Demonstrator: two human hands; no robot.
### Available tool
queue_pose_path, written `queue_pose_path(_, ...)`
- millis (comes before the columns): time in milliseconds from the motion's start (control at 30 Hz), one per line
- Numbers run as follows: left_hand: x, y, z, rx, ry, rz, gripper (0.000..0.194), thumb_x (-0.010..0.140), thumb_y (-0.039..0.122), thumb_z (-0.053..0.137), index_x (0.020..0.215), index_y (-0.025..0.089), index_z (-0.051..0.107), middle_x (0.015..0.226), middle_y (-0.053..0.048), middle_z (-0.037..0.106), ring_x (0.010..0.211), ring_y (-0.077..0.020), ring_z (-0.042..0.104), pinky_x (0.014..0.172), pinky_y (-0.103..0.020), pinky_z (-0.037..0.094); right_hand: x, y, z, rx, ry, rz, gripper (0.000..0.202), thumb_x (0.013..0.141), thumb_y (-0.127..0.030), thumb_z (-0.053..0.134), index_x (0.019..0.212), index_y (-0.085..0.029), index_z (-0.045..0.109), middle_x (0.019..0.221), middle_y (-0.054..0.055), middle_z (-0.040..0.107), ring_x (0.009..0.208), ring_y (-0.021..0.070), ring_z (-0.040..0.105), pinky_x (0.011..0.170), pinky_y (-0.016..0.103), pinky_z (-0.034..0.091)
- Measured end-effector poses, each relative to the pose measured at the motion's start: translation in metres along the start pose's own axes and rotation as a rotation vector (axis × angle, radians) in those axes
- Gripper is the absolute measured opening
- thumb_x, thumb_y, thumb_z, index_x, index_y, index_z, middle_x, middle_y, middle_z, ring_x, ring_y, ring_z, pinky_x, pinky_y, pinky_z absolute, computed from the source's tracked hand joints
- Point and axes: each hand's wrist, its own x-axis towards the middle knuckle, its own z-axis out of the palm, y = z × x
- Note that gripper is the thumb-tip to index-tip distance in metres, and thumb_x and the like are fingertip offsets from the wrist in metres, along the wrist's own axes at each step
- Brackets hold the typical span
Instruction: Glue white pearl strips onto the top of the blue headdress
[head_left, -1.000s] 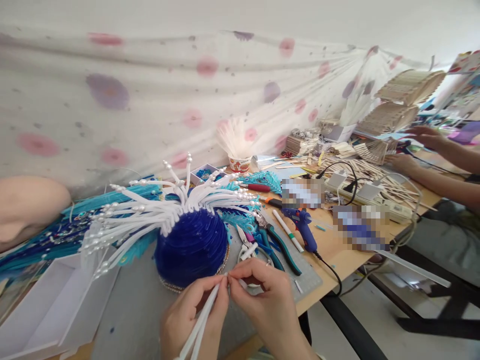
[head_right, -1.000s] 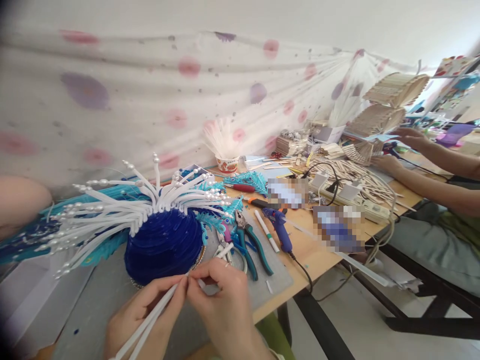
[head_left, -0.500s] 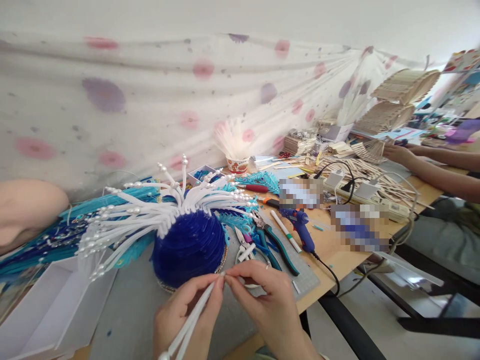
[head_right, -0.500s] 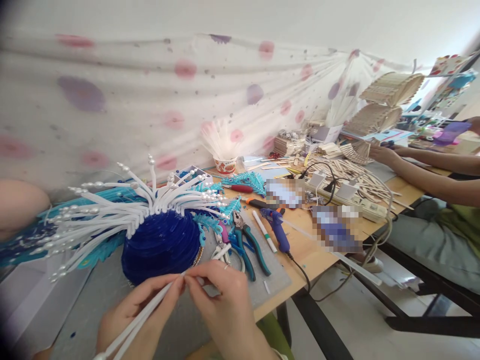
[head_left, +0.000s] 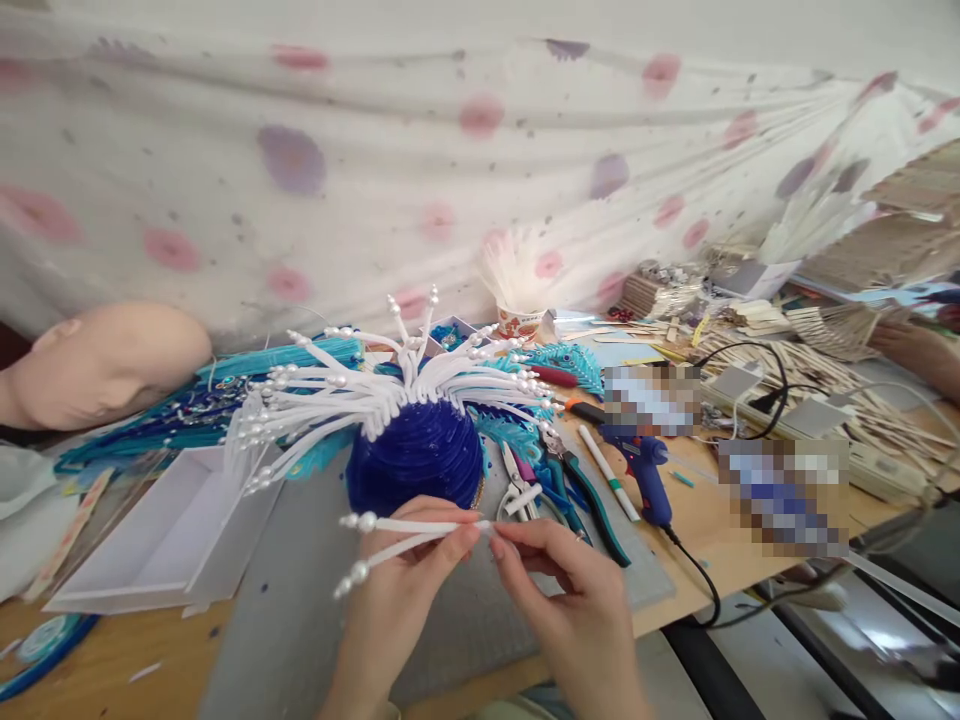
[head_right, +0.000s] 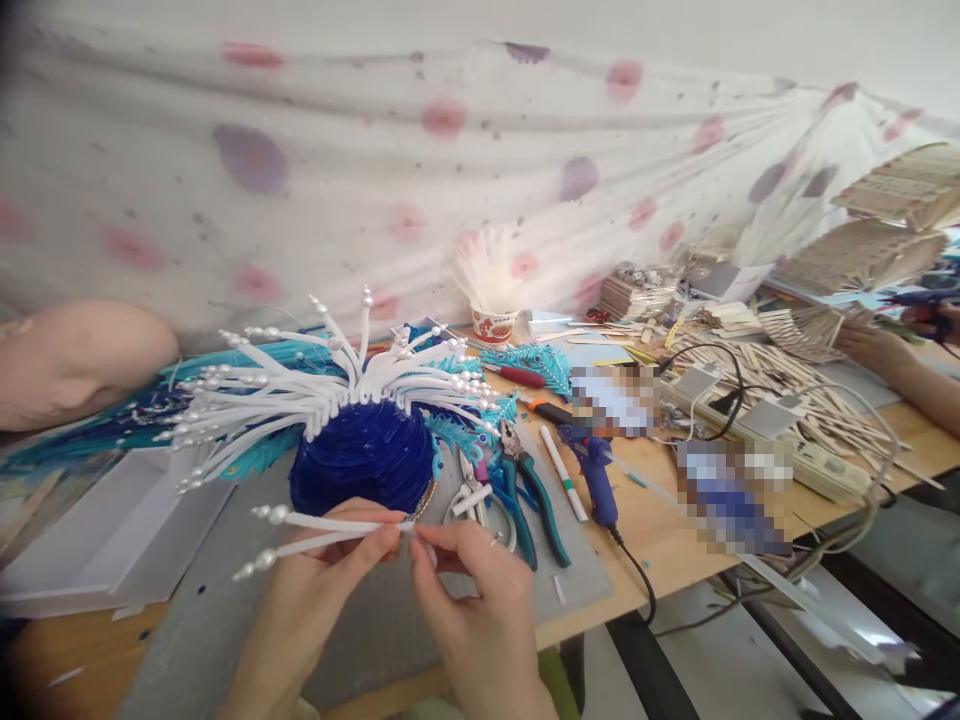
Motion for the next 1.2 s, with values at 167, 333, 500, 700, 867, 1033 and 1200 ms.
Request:
queue_pose_path(167, 0.0, 0.007, -0.011, 0.175, 0.099, -0.057, 0.024, 0.075, 0.044, 0.078, 0.077, 0.02, 0.081, 0.073, -0.005, 0.079, 0.064, -0.0198, 0.074, 0.057, -0.024, 0.06, 0.005, 0.006, -0.031, -0.239, 0.079, 0.0, 0.028, 0.094, -0.032, 0.065, 0.069, -0.022, 0.068, 0.061, -0.002, 0.063, 0.055, 0.0129, 0.059, 0.054, 0.023, 0.047)
queue_pose_path(333, -0.004, 0.015, -0.012, 0.205, 0.231, -0.084, 0.029, 0.071, 0.049, 0.08, 0.079, 0.021, 0.08, 0.075, -0.005, 0.08, 0.068, -0.021, 0.076, 0.06, -0.024, 0.06, 0.009, 0.046, -0.085, -0.685, 0.459, 0.114, 0.044, 0.091, -0.051, 0.062, 0.061, -0.025, 0.044, 0.059, -0.001, 0.048, 0.057, 0.0176, 0.047, 0.058, 0.031, 0.037)
queue_pose_path(500, -0.005, 0.012, -0.008, 0.189, 0.31, -0.06, 0.035, 0.065, 0.053, 0.084, 0.075, 0.019, 0.079, 0.071, -0.005, 0.079, 0.064, -0.0199, 0.074, 0.056, -0.022, 0.058, 0.04, 0.082, -0.109, -0.929, 0.536, 0.215, 0.076, 0.073, -0.091, 0.043, 0.091, -0.019, 0.059, 0.091, 0.019, 0.067, 0.091, 0.0381, 0.061, 0.089, 0.055, 0.043)
queue_pose_path(700, -0.009, 0.012, -0.003, 0.112, 0.354, 0.04, 0.021, 0.066, 0.039, 0.085, 0.071, 0.021, 0.077, 0.069, -0.002, 0.077, 0.057, -0.0154, 0.07, 0.049, -0.018, 0.055, 0.049, 0.07, -0.124, -1.039, 0.314, 0.404, 0.07, 0.067, -0.087, 0.052, 0.084, -0.02, 0.065, 0.079, 0.018, 0.069, 0.087, 0.0422, 0.064, 0.079, 0.056, 0.048)
queue_pose_path(867, -0.013, 0.017, 0.009, 0.027, 0.288, 0.086, 0.012, 0.074, 0.03, 0.078, 0.068, 0.022, 0.073, 0.083, -0.005, 0.081, 0.074, -0.02, 0.077, 0.064, -0.023, 0.062, 0.005, 0.011, -0.089, -0.374, 0.046, 0.14, 0.029, 0.093, -0.051, 0.06, 0.088, -0.024, 0.066, 0.071, 0.002, 0.066, 0.065, 0.0189, 0.065, 0.055, 0.024, 0.051)
queue_pose_path(1033, -0.02, 0.017, 0.018, 0.008, 0.236, 0.157, 0.01, 0.075, 0.021, 0.076, 0.067, 0.024, 0.072, 0.078, 0.0, 0.081, 0.072, -0.0171, 0.077, 0.068, -0.022, 0.062, -0.007, -0.024, -0.012, -0.083, -0.06, -0.066, 0.018, 0.092, -0.023, 0.065, 0.109, -0.026, 0.07, 0.085, 0.0, 0.076, 0.069, 0.0135, 0.07, 0.065, 0.02, 0.057)
queue_pose_path(1200, -0.025, 0.012, 0.016, 0.149, 0.28, 0.29, 0.01, 0.074, 0.019, 0.077, 0.078, 0.028, 0.08, 0.074, 0.003, 0.08, 0.063, -0.0156, 0.075, 0.064, -0.021, 0.061, 0.002, -0.018, -0.001, -0.13, -0.025, -0.142, 0.017, 0.092, -0.015, 0.064, 0.103, -0.024, 0.074, 0.081, -0.001, 0.078, 0.064, 0.0121, 0.071, 0.065, 0.02, 0.057)
